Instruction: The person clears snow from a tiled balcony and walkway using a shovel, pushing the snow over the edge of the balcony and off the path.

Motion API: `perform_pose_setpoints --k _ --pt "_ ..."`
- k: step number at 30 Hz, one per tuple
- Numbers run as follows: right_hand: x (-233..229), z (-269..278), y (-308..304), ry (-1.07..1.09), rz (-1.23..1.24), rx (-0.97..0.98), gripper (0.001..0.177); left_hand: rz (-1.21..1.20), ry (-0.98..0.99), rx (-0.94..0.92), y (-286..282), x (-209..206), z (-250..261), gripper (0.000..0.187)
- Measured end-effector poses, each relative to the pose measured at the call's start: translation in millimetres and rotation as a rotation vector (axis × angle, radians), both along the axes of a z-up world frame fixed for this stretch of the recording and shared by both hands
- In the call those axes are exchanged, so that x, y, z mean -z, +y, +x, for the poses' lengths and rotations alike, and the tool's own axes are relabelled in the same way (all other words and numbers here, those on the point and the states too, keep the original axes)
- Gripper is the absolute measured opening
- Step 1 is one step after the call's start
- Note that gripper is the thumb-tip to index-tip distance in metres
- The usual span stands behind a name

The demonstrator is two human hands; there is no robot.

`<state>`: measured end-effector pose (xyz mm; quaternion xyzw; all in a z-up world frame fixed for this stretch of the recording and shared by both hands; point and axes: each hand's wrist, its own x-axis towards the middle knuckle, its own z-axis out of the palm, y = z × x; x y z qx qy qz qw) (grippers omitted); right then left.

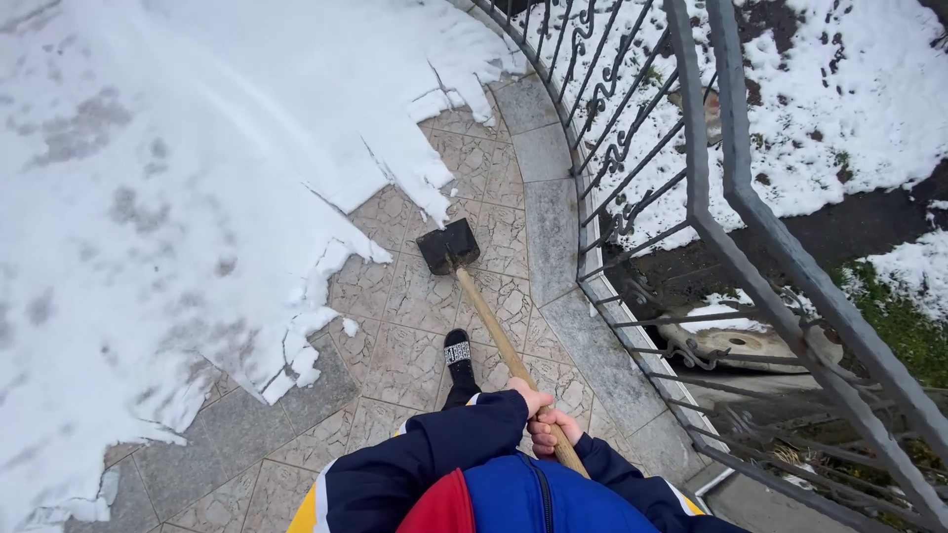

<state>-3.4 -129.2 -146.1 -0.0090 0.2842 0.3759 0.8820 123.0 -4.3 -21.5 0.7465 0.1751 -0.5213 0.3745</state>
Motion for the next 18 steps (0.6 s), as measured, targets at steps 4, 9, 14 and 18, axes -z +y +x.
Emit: perform_pose_setpoints --k 4,9,14,18 --pt "1 73 4 -0.013 -0.028 0.008 0.003 0.038 -0.006 0.111 7 -15 79 0.039" --pt "1 166 18 -0.048 0.024 -0.016 0.006 0.002 -0.027 0.151 22 7 171 0.05" --pt "-1 237 25 -0.01 0.014 0.006 0.007 -0.025 0.0 0.099 31 -16 248 0.048" --pt "-5 292 23 -0.018 -0.013 -0.011 0.009 -0.035 0.05 0.014 31 -25 300 0.046"
